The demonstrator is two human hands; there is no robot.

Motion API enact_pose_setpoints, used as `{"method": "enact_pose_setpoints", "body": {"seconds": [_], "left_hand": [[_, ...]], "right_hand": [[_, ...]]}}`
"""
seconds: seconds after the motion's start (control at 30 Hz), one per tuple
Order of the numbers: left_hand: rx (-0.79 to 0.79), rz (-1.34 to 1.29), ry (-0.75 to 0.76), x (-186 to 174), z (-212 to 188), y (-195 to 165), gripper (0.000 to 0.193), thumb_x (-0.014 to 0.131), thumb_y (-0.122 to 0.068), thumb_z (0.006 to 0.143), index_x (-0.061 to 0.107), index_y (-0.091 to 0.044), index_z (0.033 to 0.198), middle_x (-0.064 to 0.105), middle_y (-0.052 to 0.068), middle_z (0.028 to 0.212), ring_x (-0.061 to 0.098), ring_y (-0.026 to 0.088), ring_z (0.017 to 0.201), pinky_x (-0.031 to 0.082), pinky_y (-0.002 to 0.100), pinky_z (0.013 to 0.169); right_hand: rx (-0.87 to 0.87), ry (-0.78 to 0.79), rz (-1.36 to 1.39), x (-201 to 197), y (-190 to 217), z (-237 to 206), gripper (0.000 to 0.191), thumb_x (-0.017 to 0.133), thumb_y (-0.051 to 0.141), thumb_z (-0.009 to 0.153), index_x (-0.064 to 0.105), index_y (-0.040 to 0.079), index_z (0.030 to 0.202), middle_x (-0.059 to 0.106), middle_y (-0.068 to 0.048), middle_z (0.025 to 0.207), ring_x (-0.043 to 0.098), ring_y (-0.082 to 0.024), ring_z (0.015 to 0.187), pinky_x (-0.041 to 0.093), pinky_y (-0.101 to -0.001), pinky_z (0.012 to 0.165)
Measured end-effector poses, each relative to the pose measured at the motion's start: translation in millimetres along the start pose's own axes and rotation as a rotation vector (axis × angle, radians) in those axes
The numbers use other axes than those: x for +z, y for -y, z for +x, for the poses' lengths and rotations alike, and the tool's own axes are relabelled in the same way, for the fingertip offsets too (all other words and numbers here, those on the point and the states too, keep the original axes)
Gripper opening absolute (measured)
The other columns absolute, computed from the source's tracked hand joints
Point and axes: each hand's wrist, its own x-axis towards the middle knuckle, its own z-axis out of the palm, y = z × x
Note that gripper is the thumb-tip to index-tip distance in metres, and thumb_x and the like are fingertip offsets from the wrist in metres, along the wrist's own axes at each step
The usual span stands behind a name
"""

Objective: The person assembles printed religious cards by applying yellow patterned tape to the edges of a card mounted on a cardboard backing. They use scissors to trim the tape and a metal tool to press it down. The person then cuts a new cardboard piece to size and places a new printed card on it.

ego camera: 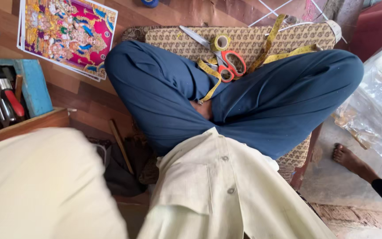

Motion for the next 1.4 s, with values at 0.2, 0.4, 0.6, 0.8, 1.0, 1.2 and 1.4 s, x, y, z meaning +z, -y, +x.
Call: {"method": "enact_pose_setpoints", "body": {"seconds": [0.2,0.4,0.6,0.8,1.0,1.2,1.4], "left_hand": [[-0.398,0.132,0.001,17.0,-32.5,11.5,0.049,0.082,0.0,0.092,0.06,-0.006,0.136,0.059,0.013,0.14,0.063,0.031,0.127,0.052,0.04,0.11],[-0.55,0.195,0.029,11.0,-88.6,30.2,0.05,0.082,-0.002,0.09,0.061,-0.006,0.134,0.057,0.015,0.141,0.062,0.033,0.129,0.051,0.041,0.11],[-0.58,0.186,0.037,5.2,-85.0,79.0,0.05,0.083,-0.004,0.088,0.061,-0.005,0.133,0.056,0.017,0.142,0.06,0.034,0.13,0.051,0.042,0.111],[-0.546,0.16,0.041,7.3,-57.0,69.2,0.051,0.084,-0.006,0.086,0.061,-0.005,0.131,0.054,0.018,0.143,0.059,0.036,0.131,0.05,0.043,0.111],[-0.089,0.08,-0.001,-0.2,24.8,-20.8,0.052,0.085,-0.008,0.084,0.061,-0.005,0.129,0.053,0.02,0.145,0.058,0.038,0.132,0.05,0.044,0.111],[0.247,0.065,0.033,-7.4,41.8,-78.5,0.052,0.086,-0.009,0.082,0.061,-0.005,0.128,0.051,0.021,0.146,0.057,0.039,0.133,0.049,0.044,0.111],[-0.278,0.856,0.597,25.1,-33.4,88.8,0.056,0.088,-0.012,0.071,0.063,-0.004,0.121,0.047,0.026,0.145,0.055,0.044,0.131,0.048,0.047,0.108]], "right_hand": [[0.056,0.0,-0.01,2.2,-66.7,-1.3,0.022,0.073,0.003,0.096,0.07,-0.003,0.117,0.071,-0.008,0.108,0.069,-0.015,0.098,0.056,-0.0276,0.09],[0.036,0.003,-0.02,4.5,-60.4,4.2,0.021,0.073,0.004,0.096,0.071,-0.003,0.116,0.071,-0.007,0.106,0.069,-0.015,0.097,0.056,-0.0275,0.09],[-0.204,-0.031,-0.054,7.9,-12.0,62.6,0.021,0.073,0.004,0.096,0.071,-0.003,0.116,0.072,-0.007,0.105,0.069,-0.014,0.096,0.056,-0.0273,0.089],[-0.56,-0.082,-0.049,-15.9,21.9,61.7,0.02,0.073,0.004,0.096,0.071,-0.003,0.115,0.072,-0.006,0.104,0.069,-0.014,0.095,0.056,-0.0271,0.089],[-0.762,-0.117,-0.061,-21.8,62.1,36.1,0.02,0.073,0.004,0.096,0.071,-0.002,0.114,0.072,-0.005,0.103,0.069,-0.013,0.094,0.056,-0.027,0.088],[-0.759,-0.203,-0.077,-68.9,100.5,11.1,0.019,0.073,0.005,0.095,0.071,-0.002,0.113,0.073,-0.005,0.102,0.069,-0.013,0.093,0.056,-0.0268,0.088],[-0.034,-0.397,-0.104,-73.6,-4.6,19.9,0.019,0.073,0.005,0.095,0.071,-0.002,0.113,0.073,-0.004,0.1,0.069,-0.012,0.092,0.056,-0.0266,0.087]]}}
